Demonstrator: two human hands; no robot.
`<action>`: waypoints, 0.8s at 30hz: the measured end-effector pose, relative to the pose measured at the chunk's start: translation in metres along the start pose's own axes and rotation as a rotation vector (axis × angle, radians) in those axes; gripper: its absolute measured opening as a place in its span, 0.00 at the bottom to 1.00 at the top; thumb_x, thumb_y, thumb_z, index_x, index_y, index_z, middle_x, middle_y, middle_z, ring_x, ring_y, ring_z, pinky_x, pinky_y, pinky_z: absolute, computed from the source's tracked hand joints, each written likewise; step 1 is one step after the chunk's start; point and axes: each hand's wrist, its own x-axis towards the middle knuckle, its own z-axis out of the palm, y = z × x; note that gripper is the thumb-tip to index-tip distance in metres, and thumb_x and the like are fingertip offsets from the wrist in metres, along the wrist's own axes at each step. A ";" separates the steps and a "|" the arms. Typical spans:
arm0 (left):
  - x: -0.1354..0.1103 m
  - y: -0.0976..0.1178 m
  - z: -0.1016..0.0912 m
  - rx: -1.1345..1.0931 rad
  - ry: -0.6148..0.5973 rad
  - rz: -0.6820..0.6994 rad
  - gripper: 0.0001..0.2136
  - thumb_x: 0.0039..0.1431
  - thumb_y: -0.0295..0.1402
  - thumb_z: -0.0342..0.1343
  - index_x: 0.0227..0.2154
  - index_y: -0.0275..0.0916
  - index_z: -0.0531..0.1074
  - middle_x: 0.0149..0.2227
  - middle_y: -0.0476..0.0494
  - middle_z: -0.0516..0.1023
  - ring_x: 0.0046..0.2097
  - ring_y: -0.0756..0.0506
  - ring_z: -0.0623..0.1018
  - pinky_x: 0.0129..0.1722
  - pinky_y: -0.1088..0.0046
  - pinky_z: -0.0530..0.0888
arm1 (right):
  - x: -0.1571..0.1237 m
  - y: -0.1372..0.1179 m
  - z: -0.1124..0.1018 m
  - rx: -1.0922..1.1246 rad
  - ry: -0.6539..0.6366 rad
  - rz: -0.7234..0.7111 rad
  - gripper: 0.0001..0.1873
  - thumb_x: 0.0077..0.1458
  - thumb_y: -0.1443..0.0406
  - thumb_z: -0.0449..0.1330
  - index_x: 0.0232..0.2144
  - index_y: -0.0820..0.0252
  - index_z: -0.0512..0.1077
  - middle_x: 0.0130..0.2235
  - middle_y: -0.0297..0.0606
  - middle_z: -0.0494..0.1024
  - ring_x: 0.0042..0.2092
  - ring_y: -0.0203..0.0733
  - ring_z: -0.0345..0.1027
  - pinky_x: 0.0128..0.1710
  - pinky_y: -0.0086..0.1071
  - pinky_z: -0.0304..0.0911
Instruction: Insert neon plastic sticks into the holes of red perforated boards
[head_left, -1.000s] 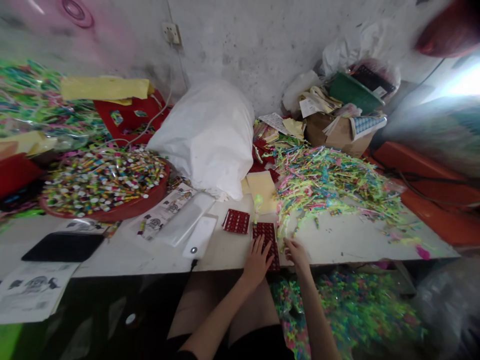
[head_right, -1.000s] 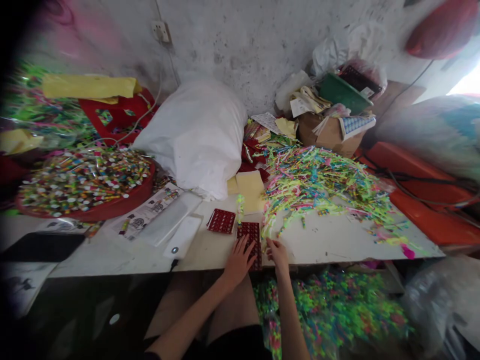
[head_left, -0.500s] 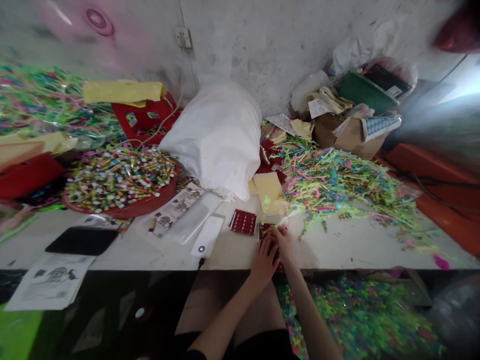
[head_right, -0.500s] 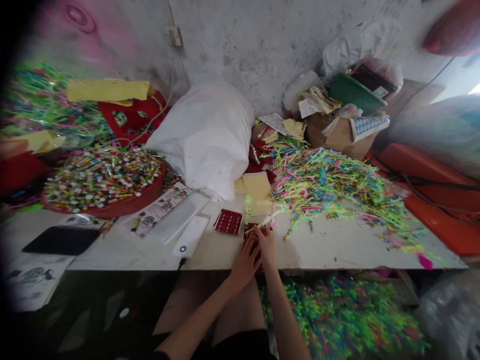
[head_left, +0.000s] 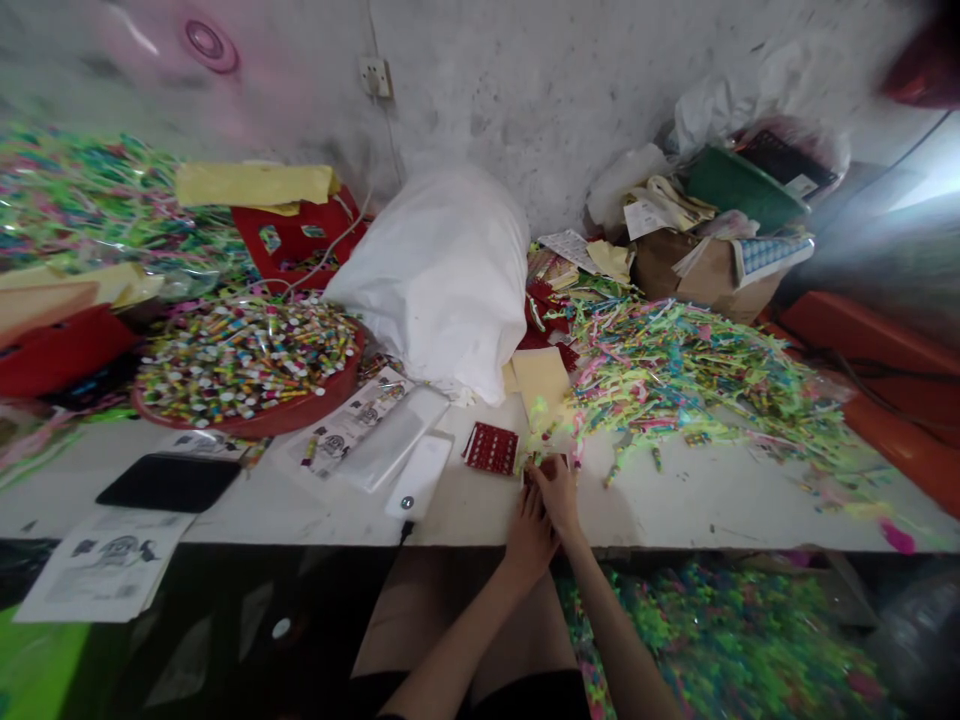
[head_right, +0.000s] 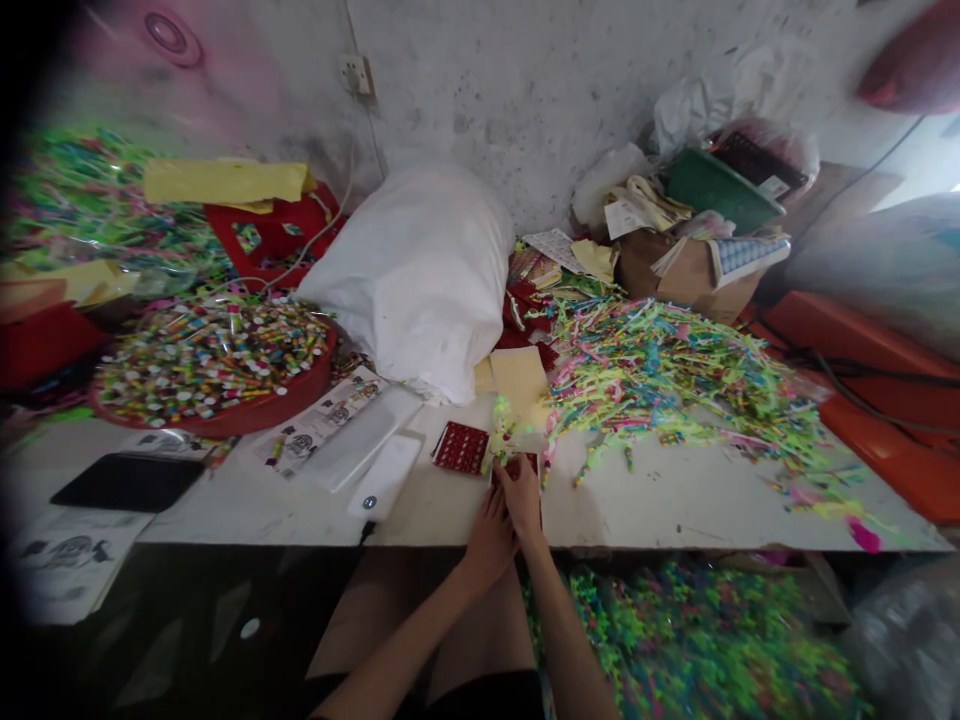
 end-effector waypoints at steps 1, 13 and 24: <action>0.000 0.000 0.003 -0.005 0.005 -0.004 0.27 0.59 0.39 0.49 0.60 0.37 0.56 0.62 0.35 0.56 0.65 0.36 0.49 0.61 0.49 0.52 | 0.000 -0.002 0.000 -0.027 -0.016 -0.009 0.13 0.48 0.55 0.58 0.25 0.57 0.64 0.25 0.32 0.71 0.28 0.39 0.65 0.30 0.32 0.60; -0.006 -0.009 -0.036 -0.264 0.359 -0.115 0.11 0.58 0.27 0.46 0.42 0.37 0.67 0.45 0.39 0.72 0.52 0.42 0.70 0.54 0.56 0.66 | 0.013 0.001 0.002 -0.226 -0.114 -0.082 0.11 0.48 0.56 0.55 0.24 0.55 0.60 0.25 0.34 0.70 0.28 0.41 0.65 0.30 0.33 0.57; 0.049 -0.077 -0.092 -0.235 0.325 -0.568 0.20 0.55 0.40 0.55 0.49 0.36 0.64 0.46 0.36 0.71 0.50 0.39 0.71 0.48 0.62 0.68 | 0.009 0.000 0.006 -0.223 -0.052 -0.123 0.10 0.50 0.57 0.55 0.25 0.55 0.62 0.26 0.35 0.73 0.29 0.42 0.66 0.31 0.32 0.60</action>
